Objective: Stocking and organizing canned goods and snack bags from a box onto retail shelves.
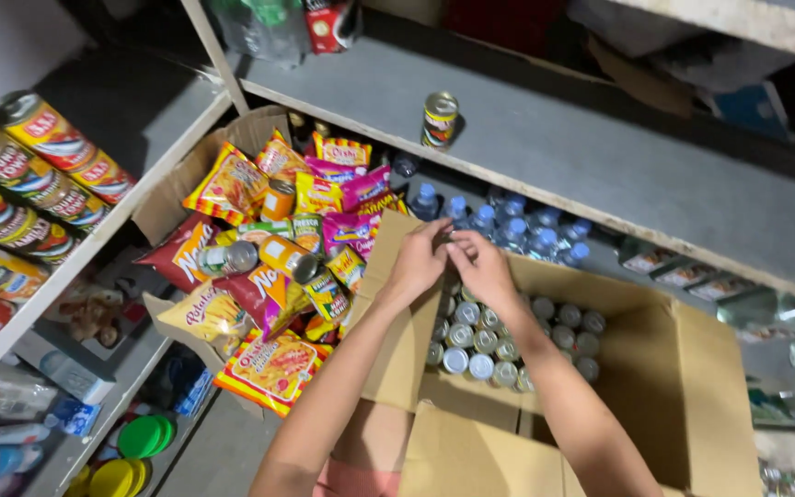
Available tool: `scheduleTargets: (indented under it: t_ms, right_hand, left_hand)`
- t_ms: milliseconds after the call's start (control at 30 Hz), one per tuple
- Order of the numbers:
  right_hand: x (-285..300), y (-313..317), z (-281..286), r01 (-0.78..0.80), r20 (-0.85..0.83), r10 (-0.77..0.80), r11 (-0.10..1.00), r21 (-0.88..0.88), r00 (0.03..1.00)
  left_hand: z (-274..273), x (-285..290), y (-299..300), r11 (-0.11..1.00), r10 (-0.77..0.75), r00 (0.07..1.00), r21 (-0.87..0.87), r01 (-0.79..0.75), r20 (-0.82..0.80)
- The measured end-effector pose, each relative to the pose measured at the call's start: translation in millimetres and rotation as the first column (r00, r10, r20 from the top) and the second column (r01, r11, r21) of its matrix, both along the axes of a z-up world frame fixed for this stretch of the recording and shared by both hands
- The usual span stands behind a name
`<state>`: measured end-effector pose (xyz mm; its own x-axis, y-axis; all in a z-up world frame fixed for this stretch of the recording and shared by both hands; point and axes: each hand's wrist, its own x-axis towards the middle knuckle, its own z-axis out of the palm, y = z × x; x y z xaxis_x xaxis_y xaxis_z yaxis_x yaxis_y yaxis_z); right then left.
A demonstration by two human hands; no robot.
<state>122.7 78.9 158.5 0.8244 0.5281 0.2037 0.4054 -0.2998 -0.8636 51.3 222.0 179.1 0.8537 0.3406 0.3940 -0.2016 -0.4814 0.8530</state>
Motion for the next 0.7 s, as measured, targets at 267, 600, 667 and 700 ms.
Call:
scheduleTargets:
  t_ms: [267,600,667,700]
  right_hand:
    - [45.4,44.3,34.0,-0.013,0.146,-0.005,0.993,0.120,0.989]
    - [76.8,84.9,63.8,0.094,0.378,-0.144,0.985,0.147,0.914]
    - [80.7,91.8,65.6,0.102,0.369,-0.156,0.982,0.160,0.916]
    - [83.6,95.1,67.2,0.115,0.356,-0.170,0.979,0.169,0.919]
  left_hand:
    - [41.8,47.3,12.2,0.989,0.147,0.977,-0.004,-0.148,0.158]
    - [58.1,83.2,48.5,0.970,0.209,0.936,0.063,-0.236,0.282]
    - [60.6,86.2,55.2,0.970,0.211,0.938,0.056,-0.235,0.277]
    - [62.6,88.8,58.4,0.972,0.209,0.941,0.049,-0.229,0.266]
